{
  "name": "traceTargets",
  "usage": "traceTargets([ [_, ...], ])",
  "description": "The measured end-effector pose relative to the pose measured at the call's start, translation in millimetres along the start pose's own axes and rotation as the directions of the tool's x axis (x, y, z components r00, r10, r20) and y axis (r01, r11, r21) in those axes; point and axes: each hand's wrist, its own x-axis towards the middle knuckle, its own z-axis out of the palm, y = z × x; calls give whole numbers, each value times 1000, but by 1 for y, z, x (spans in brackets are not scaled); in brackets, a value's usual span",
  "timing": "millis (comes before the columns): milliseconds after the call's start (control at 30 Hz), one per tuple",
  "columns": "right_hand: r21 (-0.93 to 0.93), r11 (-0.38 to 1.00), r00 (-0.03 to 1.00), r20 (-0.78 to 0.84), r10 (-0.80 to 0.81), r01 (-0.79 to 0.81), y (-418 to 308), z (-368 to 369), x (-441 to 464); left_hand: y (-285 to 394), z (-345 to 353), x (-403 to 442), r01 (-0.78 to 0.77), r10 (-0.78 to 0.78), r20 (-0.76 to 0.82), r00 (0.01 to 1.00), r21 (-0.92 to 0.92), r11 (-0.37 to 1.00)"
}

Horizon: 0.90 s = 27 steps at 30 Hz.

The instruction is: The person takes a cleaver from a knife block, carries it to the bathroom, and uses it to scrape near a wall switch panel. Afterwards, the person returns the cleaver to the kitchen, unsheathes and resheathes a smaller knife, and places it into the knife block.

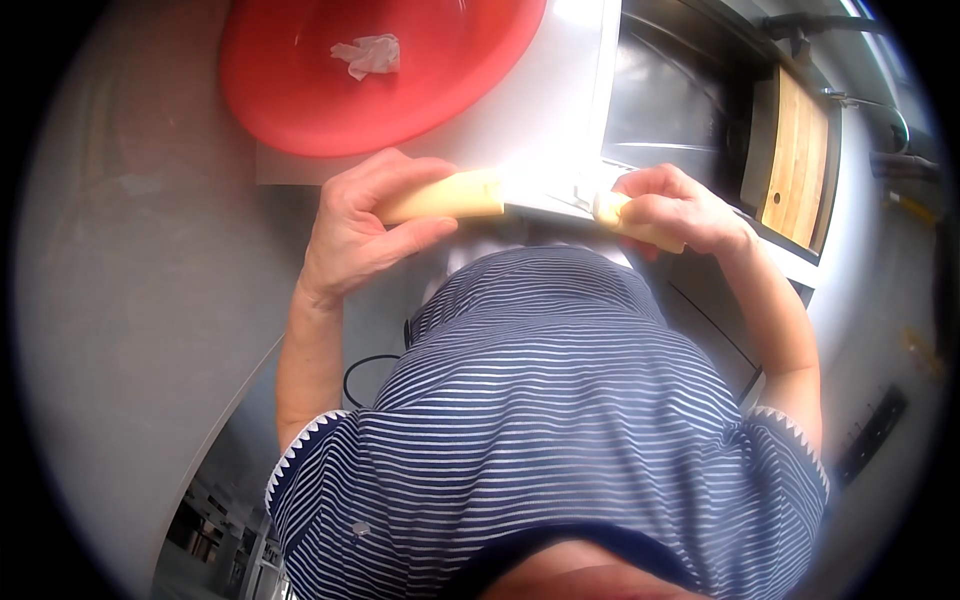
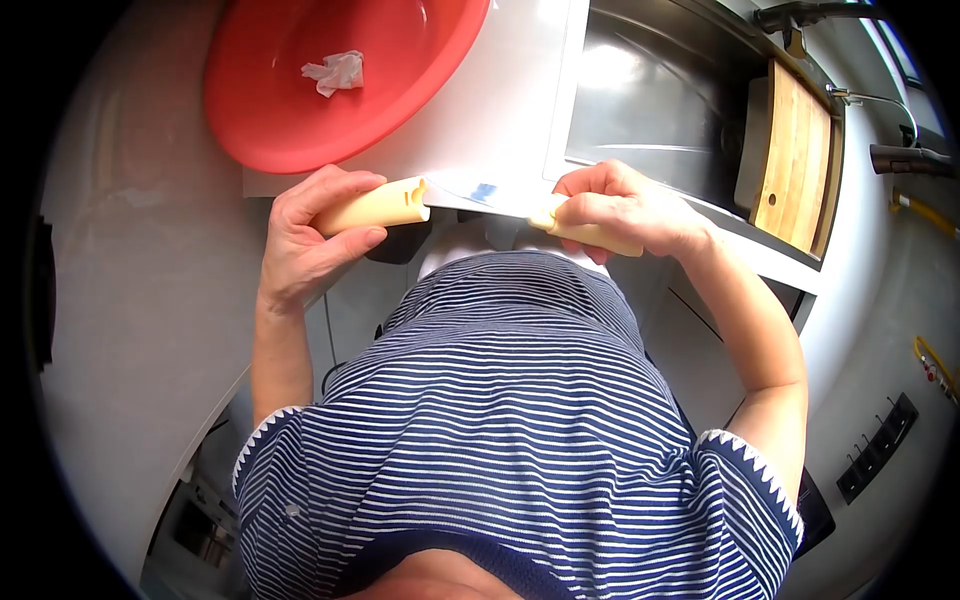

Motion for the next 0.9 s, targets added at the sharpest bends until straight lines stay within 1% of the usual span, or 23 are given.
traceTargets([
  [100,196,981,998,55,-12,1,6,-1,3,-1,0,-3,58,-58,-1,998,-58,997],
  [200,289,941,962,152,-229,178,26,-2,8,-7,5,-6,194,-195,28,980,-287,938],
  [233,275,934,939,188,-287,230,31,-2,10,-9,8,-6,221,-213,63,975,-396,891],
  [300,406,891,943,165,-289,202,43,3,13,-12,16,-5,272,-234,143,962,-593,758],
  [333,484,854,942,155,-299,192,46,7,15,-13,19,-3,273,-216,169,962,-665,696],
  [400,547,810,923,164,-349,209,44,15,14,-13,25,3,276,-175,214,961,-786,554],
  [500,618,762,896,203,-395,196,44,22,12,-19,32,11,283,-64,295,953,-802,527],
  [600,702,698,877,237,-418,143,46,21,11,2,35,15,272,-222,160,962,-627,730],
  [633,733,669,872,242,-426,123,47,20,10,11,32,19,215,-201,84,976,-524,824],
  [733,767,639,833,314,-455,60,51,15,10,28,19,31,-37,22,-50,999,-330,943],
  [767,752,657,834,331,-441,49,53,14,10,35,14,38,-112,107,-38,994,-166,980],
  [800,737,675,834,351,-427,36,54,14,10,40,9,48,-186,186,-14,982,1,982],
  [833,720,694,833,370,-412,23,54,13,10,42,6,58,-260,259,23,965,167,951],
  [900,671,741,835,426,-347,-35,51,11,9,40,11,75,-328,282,180,942,329,886],
])
